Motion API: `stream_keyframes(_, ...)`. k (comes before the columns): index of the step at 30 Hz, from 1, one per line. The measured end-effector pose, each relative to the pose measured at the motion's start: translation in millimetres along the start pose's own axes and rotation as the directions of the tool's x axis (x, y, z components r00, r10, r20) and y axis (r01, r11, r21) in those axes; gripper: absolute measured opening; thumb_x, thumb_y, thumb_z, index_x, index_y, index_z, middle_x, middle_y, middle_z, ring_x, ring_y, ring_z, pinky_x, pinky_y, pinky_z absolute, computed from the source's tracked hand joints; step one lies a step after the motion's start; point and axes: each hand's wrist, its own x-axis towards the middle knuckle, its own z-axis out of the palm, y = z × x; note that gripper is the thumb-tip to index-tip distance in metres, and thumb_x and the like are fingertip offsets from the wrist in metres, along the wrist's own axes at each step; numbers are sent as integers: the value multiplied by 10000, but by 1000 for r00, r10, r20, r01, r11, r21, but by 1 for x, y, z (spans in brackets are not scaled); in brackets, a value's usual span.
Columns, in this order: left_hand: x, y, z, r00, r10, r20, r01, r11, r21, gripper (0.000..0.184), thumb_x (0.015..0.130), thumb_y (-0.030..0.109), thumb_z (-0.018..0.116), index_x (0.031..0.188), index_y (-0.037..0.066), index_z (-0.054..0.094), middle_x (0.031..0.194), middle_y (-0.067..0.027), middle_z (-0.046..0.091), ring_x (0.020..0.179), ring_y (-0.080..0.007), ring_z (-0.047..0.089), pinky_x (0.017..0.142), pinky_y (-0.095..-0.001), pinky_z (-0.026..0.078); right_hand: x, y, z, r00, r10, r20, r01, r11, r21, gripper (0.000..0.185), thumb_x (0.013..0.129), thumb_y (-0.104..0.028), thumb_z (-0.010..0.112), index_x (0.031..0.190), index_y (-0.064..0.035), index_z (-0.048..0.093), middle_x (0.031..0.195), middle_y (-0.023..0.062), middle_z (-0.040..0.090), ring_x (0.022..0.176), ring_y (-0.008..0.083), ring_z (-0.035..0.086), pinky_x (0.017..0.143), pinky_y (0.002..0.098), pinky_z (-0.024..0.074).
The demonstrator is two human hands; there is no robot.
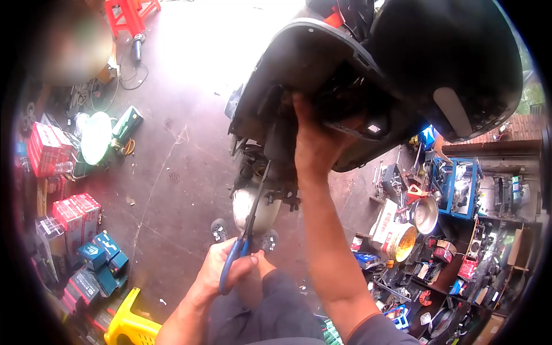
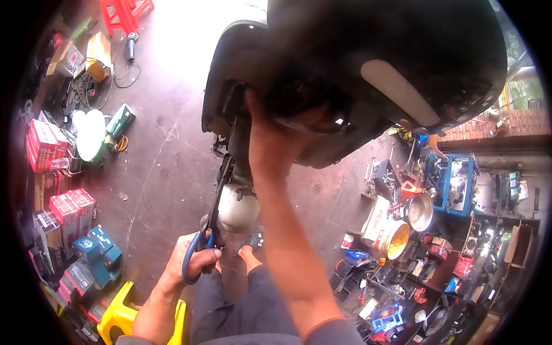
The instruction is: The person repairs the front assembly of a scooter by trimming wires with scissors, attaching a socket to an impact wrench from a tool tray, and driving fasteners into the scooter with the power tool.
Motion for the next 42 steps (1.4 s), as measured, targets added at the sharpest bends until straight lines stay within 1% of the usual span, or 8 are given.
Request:
stream_keyframes(7, -9, -18, -6, 1000, -17, -11, 17, 999, 36, 221, 836, 112, 657, 1021, -6, 681, 699, 30, 566, 604, -61, 506, 548, -240, 409, 5, 43, -27, 994, -106, -16, 101, 973, -209, 508, 753, -83, 742, 1203, 66, 562, 1165, 193, 608, 1089, 307, 573, 994, 404, 421)
stream_keyframes(10, -15, -20, -10, 999, -29, -13, 30, 999, 44, 205, 829, 105, 659, 998, -11, 675, 692, 24, 558, 595, -66, 506, 542, -244, 408, 22, 35, -54, 942, 144, 303, -182, 978, 99, 464, 780, -36, 666, 1217, 71, 553, 1206, 194, 599, 1129, 288, 565, 1015, 380, 402)
stream_keyframes(13, -18, -29, -19, 999, -27, -18, 27, 1000, -1, 166, 823, 105, 668, 945, -7, 655, 678, 20, 544, 579, -71, 500, 526, -246, 402, 31, 23, -71, 910, 113, 398, -57, 987, -149, 492, 793, -27, 657, 1259, 65, 528, 1275, 194, 578, 1189, 260, 541, 1038, 346, 379)
stream_keyframes(19, -18, -26, -25, 998, -50, -39, 48, 998, -39, 227, 792, 105, 669, 979, -21, 634, 628, -9, 535, 501, -92, 476, 467, -246, 371, 12, 36, -45, 959, 168, 226, -188, 980, 70, 507, 830, -42, 664, 1300, 30, 488, 1245, 118, 598, 1145, 212, 550, 1004, 328, 398)
stream_keyframes(25, -27, -15, -16, 997, 2, -82, -4, 1000, -18, 246, 788, 136, 673, 962, -33, 633, 615, -13, 535, 491, -87, 479, 454, -242, 373, 24, -9, -84, 746, 369, 555, -553, 807, 207, 439, 843, -12, 679, 1258, 6, 536, 1166, 72, 633, 1055, 152, 583, 934, 277, 448)
stream_keyframes(34, -45, 6, -31, 963, 34, -269, -27, 999, 29, 133, 814, 125, 627, 884, 15, 605, 626, 1, 544, 509, -73, 501, 448, -230, 385, 62, -53, -174, 993, -38, 112, 38, 999, -3, 543, 863, 25, 660, 1352, -4, 425, 1279, 102, 554, 1155, 208, 549, 867, 305, 498)
stream_keyframes(39, -10, -18, -66, 931, 59, -359, -92, 993, -75, 291, 792, 173, 674, 990, -27, 601, 625, -33, 541, 473, -124, 512, 425, -266, 421, 56, -35, -154, 901, 383, 205, -434, 816, 382, 277, 936, -104, 594, 1188, -10, 525, 1137, 101, 612, 962, 229, 664, 772, 320, 558)
stream_keyframes(42, 0, -45, -83, 910, 20, -414, -109, 975, -192, 268, 787, 176, 689, 967, 1, 597, 633, -16, 530, 475, -118, 510, 428, -251, 437, 60, -9, -135, 893, 273, 359, -420, 793, 441, 280, 918, -110, 640, 1174, -20, 570, 1066, 75, 650, 952, 203, 661, 776, 323, 558)
